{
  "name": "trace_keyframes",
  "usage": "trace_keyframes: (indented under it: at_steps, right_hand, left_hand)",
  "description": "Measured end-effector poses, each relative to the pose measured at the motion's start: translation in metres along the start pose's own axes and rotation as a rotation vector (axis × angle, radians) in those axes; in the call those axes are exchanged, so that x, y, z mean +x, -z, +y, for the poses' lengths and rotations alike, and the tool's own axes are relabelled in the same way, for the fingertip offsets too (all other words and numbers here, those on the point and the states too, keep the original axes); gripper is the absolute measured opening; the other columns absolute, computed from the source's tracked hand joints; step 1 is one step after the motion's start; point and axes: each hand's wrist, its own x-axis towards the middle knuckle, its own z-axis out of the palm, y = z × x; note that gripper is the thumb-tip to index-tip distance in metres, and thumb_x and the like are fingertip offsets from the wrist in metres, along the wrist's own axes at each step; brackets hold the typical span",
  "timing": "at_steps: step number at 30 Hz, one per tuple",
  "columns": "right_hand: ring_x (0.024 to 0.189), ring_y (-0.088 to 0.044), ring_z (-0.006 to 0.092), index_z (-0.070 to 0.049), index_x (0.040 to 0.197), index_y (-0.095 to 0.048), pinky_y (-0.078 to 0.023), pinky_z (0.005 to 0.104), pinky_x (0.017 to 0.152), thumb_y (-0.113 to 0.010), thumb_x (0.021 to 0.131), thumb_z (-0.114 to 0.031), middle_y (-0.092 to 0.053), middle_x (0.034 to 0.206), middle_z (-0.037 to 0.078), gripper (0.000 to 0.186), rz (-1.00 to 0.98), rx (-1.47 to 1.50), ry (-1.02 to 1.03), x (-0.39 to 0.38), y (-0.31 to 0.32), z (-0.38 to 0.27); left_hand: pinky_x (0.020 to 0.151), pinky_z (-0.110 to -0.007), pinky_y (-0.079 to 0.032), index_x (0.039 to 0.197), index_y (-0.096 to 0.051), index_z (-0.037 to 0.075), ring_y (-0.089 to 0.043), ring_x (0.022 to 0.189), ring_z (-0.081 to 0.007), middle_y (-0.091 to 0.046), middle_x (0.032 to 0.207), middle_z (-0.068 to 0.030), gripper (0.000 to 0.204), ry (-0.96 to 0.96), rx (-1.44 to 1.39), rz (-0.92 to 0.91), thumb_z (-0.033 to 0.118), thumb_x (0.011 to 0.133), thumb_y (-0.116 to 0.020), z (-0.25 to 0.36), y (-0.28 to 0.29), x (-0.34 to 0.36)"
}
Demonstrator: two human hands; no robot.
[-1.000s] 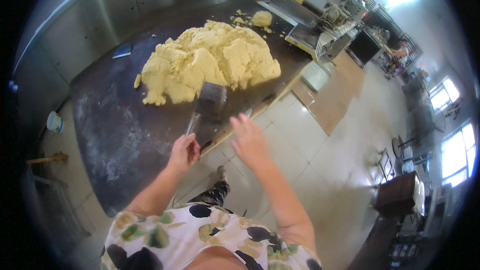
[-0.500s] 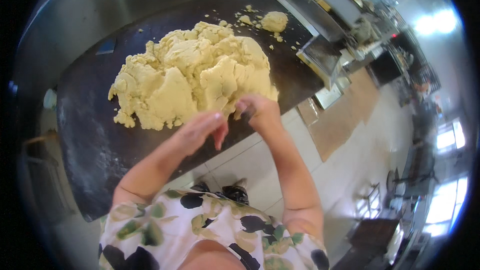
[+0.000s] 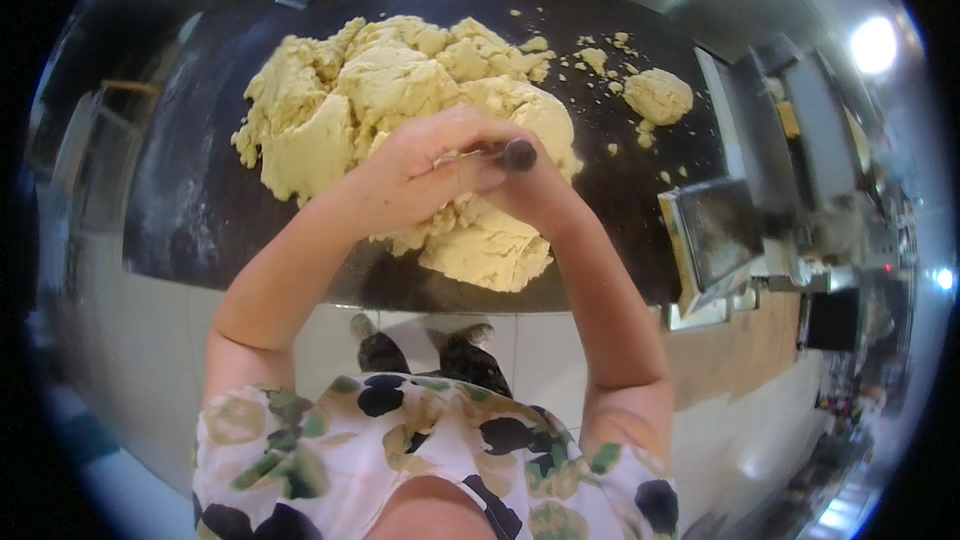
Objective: The person cuts a large mass of dough on a stainless steel table using a metal scraper. They then scoop a grainy mixture from a metal bin and repeatedly transfer it into a rectangular tray, using the scraper to level and compact the contents.
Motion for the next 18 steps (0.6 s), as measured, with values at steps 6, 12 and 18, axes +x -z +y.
trace_keyframes:
  at_steps: [6,12,18]
  right_hand:
    - [0.087,-0.055,0.01,-0.004,0.105,-0.058,-0.047,0.0242,0.077,-0.059,0.082,0.007,-0.058,0.096,0.0,0.026,0.104,0.066,0.106,-0.045,0.008,0.032]
    - [0.089,-0.057,0.0101,-0.005,0.102,-0.059,-0.048,0.0259,0.075,-0.064,0.081,0.001,-0.061,0.097,0.002,0.022,-0.058,0.561,0.074,-0.039,0.025,0.022]
    - [0.088,-0.059,0.0152,-0.006,0.098,-0.061,-0.049,0.0292,0.074,-0.064,0.079,-0.002,-0.063,0.095,0.005,0.02,-0.068,0.145,0.148,-0.003,0.017,-0.016]
  left_hand:
    - [0.082,-0.034,-0.048,0.107,-0.061,0.004,-0.06,0.092,-0.0261,-0.064,0.098,-0.0124,0.025,0.056,0.05,-0.009,0.013,0.084,-0.062,0.014,-0.056,0.009]
    - [0.071,-0.028,-0.048,0.095,-0.065,0.005,-0.059,0.077,-0.0142,-0.064,0.082,-0.0069,0.027,0.161,-0.071,-0.042,0.026,0.079,-0.072,0.058,-0.068,0.036]
    - [0.055,-0.022,-0.038,0.069,-0.062,0.003,-0.049,0.062,-0.0045,-0.055,0.063,0.001,0.027,0.233,0.003,0.032,0.025,0.081,-0.072,0.08,-0.048,0.046]
